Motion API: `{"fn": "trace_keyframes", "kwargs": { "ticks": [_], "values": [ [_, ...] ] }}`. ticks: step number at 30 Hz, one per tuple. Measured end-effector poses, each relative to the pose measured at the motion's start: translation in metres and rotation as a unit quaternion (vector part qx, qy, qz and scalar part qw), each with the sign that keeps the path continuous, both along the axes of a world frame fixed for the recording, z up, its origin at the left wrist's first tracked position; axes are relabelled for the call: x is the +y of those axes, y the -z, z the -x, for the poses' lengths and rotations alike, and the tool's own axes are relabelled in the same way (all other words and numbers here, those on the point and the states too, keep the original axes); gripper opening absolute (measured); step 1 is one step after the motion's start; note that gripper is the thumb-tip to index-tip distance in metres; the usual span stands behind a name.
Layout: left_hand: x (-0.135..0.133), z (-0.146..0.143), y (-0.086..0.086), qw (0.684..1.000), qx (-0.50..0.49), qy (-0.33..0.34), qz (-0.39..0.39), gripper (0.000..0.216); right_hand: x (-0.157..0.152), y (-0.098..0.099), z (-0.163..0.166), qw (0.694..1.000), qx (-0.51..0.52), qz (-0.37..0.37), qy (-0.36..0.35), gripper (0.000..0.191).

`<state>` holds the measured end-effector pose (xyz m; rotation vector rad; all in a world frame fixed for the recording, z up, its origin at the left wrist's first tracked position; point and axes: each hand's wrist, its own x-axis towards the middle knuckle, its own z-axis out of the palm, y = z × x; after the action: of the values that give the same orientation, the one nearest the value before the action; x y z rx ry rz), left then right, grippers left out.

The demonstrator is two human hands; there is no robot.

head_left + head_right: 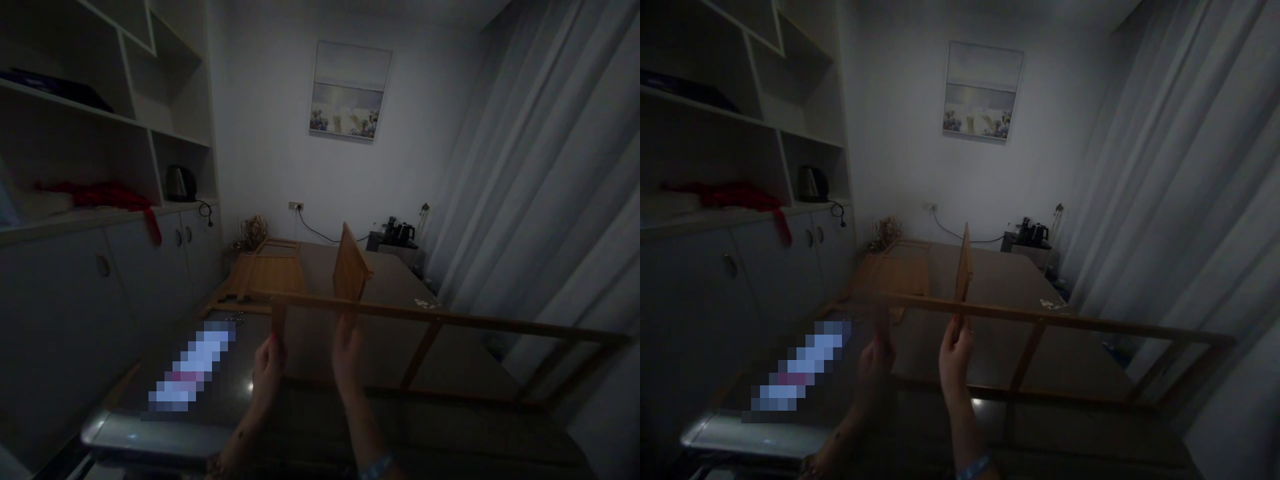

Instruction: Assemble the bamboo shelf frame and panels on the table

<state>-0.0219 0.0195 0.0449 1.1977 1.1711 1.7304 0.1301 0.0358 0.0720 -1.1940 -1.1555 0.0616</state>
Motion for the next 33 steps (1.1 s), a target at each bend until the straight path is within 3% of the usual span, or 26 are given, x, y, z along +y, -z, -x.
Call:
{"fn": "trace_keyframes", "kwargs": {
  "ticks": [7, 13, 18, 26, 33],
  "values": [
    [-0.01, -0.012, -0.012, 1.0, 0.003, 0.02, 0.017, 0.069, -0.008, 0.02, -0.001, 1.0, 0.01, -0.015, -0.004, 0.051],
    [-0.011, -0.021, -0.008, 0.999, 0.0, 0.035, 0.031, 0.071, -0.008, 0.035, -0.002, 1.0, 0.022, -0.008, -0.008, 0.048],
    [-0.011, -0.027, -0.001, 0.998, -0.026, 0.046, 0.037, 0.067, -0.011, 0.035, -0.001, 1.0, 0.026, -0.001, -0.009, 0.045],
    [-0.017, -0.045, -0.007, 0.997, -0.005, 0.062, 0.041, 0.069, -0.012, 0.041, 0.0, 0.997, 0.066, 0.019, -0.045, 0.05],
    [-0.013, -0.047, 0.0, 0.998, 0.014, 0.054, 0.019, 0.065, -0.014, 0.035, -0.001, 0.991, 0.051, 0.05, -0.109, 0.05]
  ]
}}
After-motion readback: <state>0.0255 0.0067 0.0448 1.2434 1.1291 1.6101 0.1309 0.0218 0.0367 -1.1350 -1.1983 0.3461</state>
